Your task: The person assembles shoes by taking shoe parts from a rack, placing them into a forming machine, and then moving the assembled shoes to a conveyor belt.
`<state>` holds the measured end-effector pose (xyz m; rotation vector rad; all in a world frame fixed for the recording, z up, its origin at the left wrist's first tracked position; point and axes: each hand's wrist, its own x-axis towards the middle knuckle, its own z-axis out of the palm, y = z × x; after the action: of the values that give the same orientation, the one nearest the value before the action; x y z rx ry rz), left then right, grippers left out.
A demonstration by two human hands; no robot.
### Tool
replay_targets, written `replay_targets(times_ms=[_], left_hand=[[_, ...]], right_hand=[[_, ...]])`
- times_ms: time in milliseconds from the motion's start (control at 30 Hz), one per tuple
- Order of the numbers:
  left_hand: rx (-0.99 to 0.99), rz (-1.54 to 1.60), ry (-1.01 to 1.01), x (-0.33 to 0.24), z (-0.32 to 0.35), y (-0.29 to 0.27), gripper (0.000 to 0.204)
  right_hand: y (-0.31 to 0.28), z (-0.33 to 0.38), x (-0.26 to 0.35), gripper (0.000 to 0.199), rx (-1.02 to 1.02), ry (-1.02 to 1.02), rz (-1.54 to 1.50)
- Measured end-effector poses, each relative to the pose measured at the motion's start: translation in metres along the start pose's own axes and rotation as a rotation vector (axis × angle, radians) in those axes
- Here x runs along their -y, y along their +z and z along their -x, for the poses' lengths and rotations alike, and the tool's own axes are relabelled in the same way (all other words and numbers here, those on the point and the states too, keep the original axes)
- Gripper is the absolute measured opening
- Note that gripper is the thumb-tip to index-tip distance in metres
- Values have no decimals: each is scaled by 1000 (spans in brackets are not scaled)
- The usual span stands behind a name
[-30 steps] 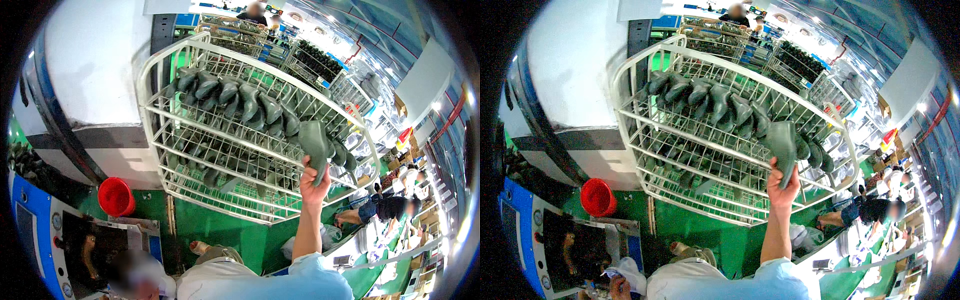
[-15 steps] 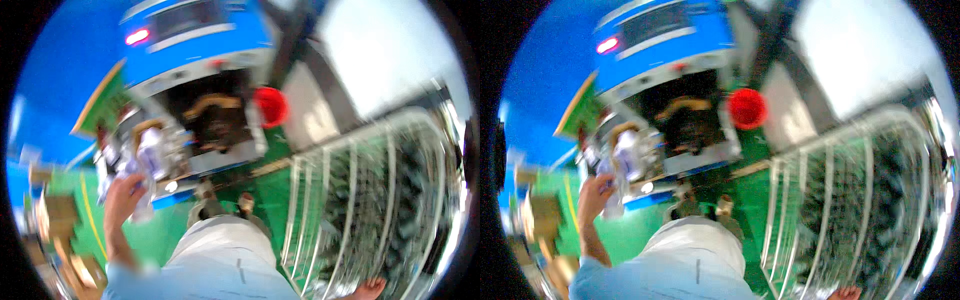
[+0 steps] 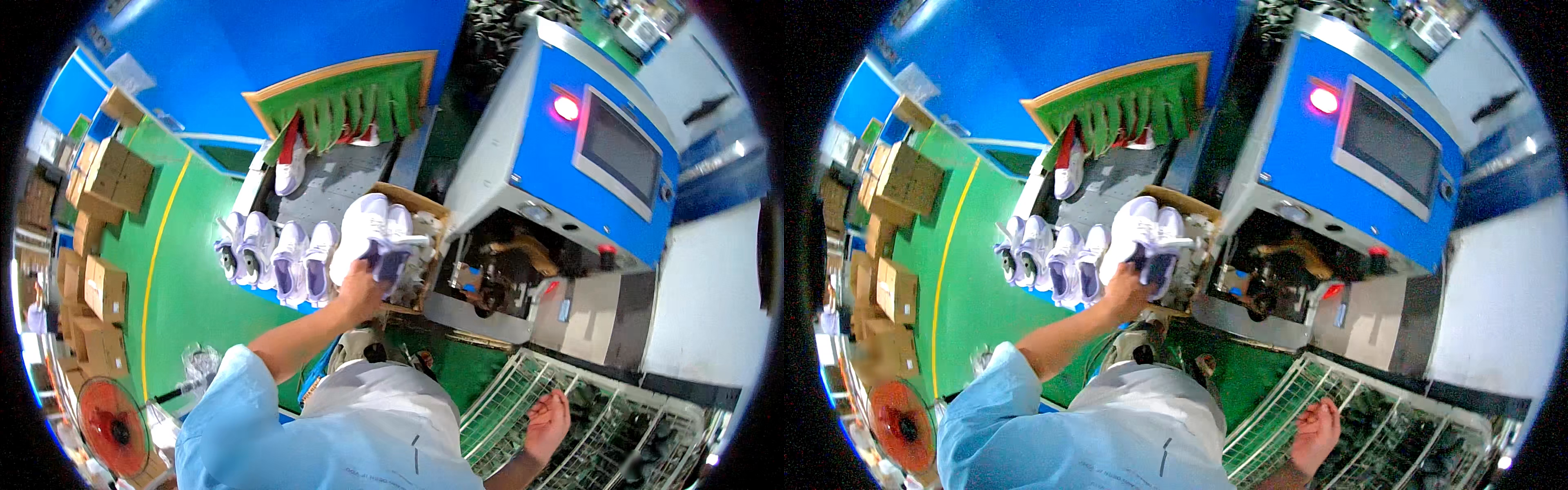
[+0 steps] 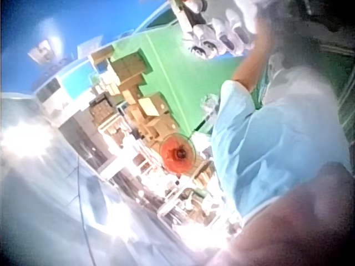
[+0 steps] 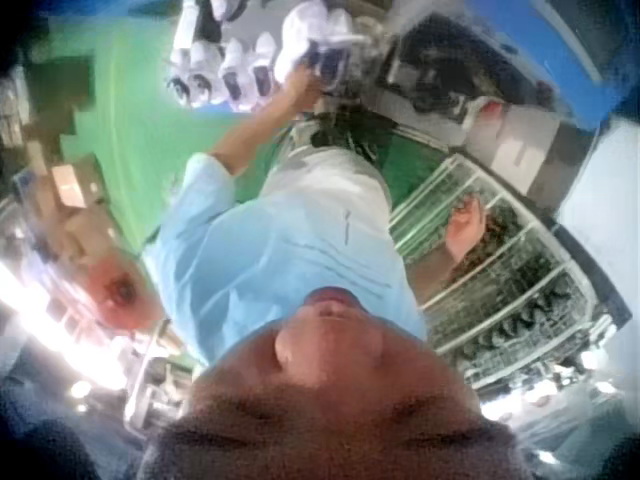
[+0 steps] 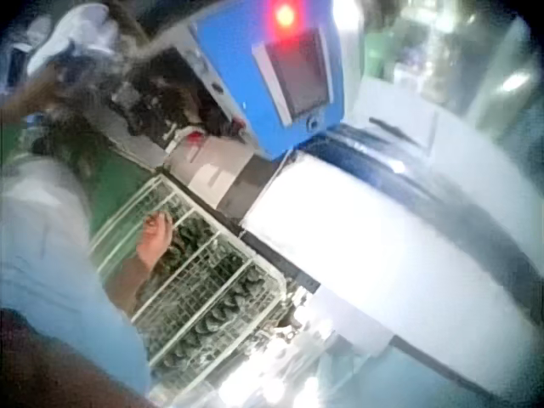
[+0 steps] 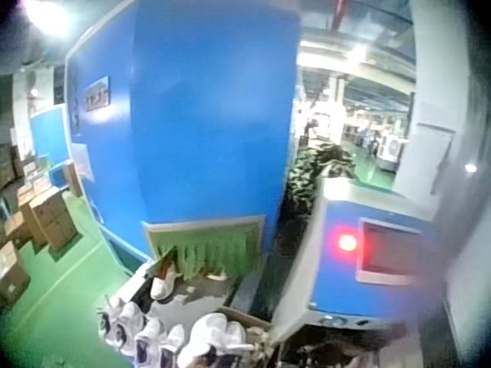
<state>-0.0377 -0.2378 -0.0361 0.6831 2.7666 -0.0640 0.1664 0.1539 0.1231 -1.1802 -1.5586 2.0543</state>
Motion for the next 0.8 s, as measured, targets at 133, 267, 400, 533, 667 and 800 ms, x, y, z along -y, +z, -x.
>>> replay_targets(times_ms=[133, 267, 400, 533, 667, 800], left_hand=[[-86, 138, -49, -5, -5, -24, 19], [-344, 420, -60, 25, 34, -89, 28], [-305, 699, 28, 61, 128, -126, 25], [-358, 786, -164, 66, 245, -118, 25], [-379, 700, -622, 27, 373, -61, 27], [-507, 523, -1113, -29, 509, 12, 27]], right_hand=[[40, -4, -19, 25, 96, 76, 55], [72, 3, -21, 27, 119, 93, 180], [97, -21, -30, 29, 194, 113, 305], [128, -39, -40, 30, 379, 86, 443], [147, -57, -54, 27, 597, -67, 820], [151, -76, -69, 31, 882, -245, 1022]])
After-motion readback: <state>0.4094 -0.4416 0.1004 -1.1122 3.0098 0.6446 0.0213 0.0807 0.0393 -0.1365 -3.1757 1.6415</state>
